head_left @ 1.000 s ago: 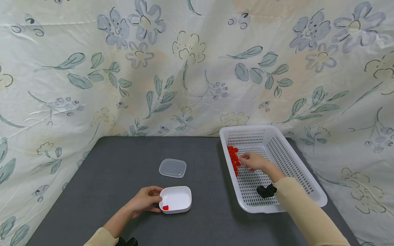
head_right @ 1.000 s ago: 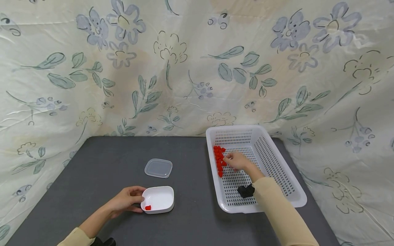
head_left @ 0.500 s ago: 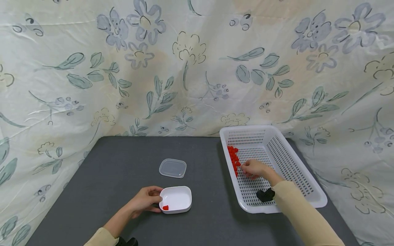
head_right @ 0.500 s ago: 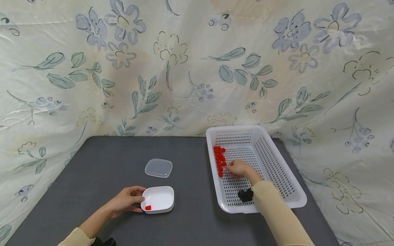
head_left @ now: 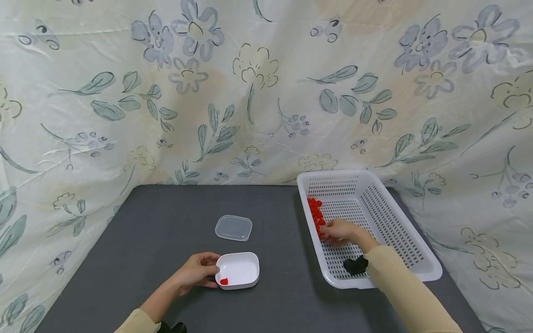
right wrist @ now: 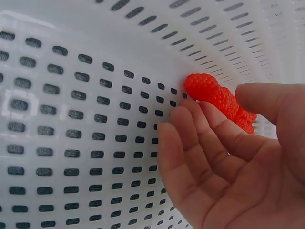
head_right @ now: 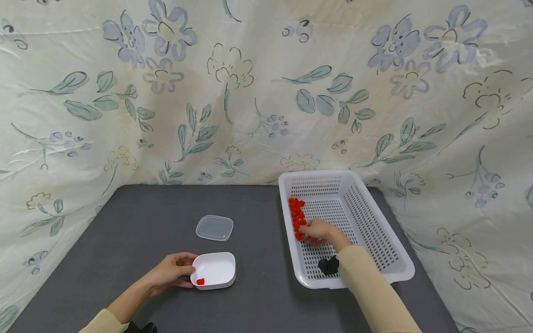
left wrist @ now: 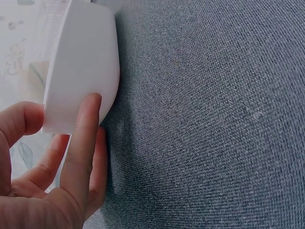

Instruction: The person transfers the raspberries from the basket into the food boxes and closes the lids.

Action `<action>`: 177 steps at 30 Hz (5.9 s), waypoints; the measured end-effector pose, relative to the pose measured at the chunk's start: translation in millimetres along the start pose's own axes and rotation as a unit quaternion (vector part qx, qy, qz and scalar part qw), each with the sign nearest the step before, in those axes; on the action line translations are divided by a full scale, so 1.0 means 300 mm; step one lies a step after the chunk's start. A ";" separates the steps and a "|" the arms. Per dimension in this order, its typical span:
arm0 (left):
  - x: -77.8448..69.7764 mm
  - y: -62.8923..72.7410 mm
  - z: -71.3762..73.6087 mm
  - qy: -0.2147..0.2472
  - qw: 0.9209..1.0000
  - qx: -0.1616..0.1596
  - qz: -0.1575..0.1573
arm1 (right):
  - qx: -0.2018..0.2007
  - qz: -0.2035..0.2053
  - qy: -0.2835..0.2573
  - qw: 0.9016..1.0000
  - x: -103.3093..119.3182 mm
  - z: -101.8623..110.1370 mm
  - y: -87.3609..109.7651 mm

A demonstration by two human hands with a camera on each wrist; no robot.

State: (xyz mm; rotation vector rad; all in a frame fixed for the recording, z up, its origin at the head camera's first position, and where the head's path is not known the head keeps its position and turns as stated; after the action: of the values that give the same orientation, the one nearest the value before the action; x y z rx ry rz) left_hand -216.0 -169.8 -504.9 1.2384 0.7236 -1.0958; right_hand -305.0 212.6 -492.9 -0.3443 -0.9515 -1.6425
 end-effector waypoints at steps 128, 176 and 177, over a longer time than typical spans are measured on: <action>-0.004 -0.023 -0.020 0.023 1.000 0.004 -0.009 | 0.245 0.168 -0.056 0.953 0.556 -0.630 0.243; 0.003 -0.024 -0.019 0.018 1.000 -0.007 -0.010 | 0.013 0.360 0.063 0.931 0.665 -0.198 0.226; 0.003 -0.023 -0.020 0.018 1.000 -0.008 -0.010 | 0.007 0.353 0.059 0.934 0.659 -0.177 0.216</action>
State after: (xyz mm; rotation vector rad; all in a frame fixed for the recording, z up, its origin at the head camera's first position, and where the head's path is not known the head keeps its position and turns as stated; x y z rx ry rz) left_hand -221.6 -164.1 -509.5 1.2432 0.7714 -1.0839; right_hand -292.8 38.1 -368.4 -0.5028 -0.6367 -0.9807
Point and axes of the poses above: each hand's wrist, its own y-axis away from the middle knuckle, its own z-axis out of the back of the hand, x = y × z, the point moved 8 cm from there along -y, towards the middle knuckle, and after that the axes turned 15 degrees about -x, right-handed, at the moved point
